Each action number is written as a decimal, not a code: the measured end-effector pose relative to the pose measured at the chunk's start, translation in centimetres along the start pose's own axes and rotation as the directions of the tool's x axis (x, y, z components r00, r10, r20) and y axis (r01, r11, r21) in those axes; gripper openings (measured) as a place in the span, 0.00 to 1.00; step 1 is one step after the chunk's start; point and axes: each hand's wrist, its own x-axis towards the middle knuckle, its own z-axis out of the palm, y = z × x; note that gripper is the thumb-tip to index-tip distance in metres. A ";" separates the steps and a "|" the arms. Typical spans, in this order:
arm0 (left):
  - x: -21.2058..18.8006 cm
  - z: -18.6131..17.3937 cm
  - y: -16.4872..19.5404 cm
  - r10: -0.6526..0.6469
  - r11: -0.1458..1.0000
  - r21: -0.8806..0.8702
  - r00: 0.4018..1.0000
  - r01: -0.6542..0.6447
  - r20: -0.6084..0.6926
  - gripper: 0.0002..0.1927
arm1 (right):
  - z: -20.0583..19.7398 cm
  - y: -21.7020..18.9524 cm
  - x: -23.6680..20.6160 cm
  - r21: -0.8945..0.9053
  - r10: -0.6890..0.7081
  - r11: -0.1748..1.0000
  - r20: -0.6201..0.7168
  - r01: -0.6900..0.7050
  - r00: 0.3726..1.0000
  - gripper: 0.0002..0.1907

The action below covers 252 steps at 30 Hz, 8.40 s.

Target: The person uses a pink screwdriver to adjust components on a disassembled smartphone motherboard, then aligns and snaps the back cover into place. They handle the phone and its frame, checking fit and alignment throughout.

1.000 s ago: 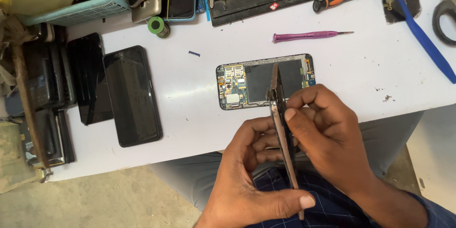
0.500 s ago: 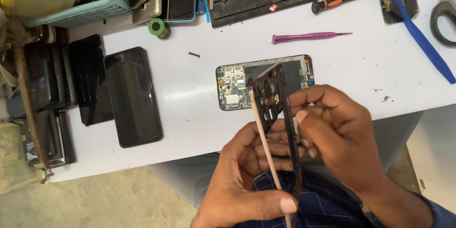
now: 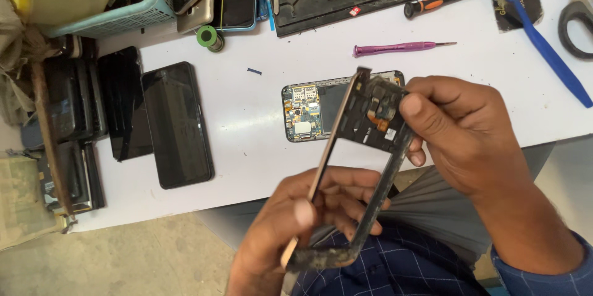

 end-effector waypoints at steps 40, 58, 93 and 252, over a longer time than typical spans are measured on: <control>1.8 3.0 -0.2 0.088 0.976 0.202 0.996 -0.081 -0.028 0.09 | 3.2 -2.9 -1.4 -0.363 -0.200 0.912 0.013 0.191 0.980 0.18; 1.6 1.2 -1.2 0.040 0.993 -0.117 0.997 -0.031 0.073 0.10 | 3.8 -2.7 -0.3 -0.386 -0.125 0.912 0.062 0.139 0.990 0.18; -0.3 4.4 3.0 0.662 0.133 0.988 0.749 -0.076 -0.031 0.09 | 3.0 1.4 1.1 -0.275 -0.205 0.944 -0.047 0.185 0.978 0.16; 3.9 -3.1 2.4 0.009 0.814 0.570 0.979 0.111 -0.205 0.31 | -1.4 1.3 5.4 0.047 -0.212 0.976 0.402 0.212 0.891 0.12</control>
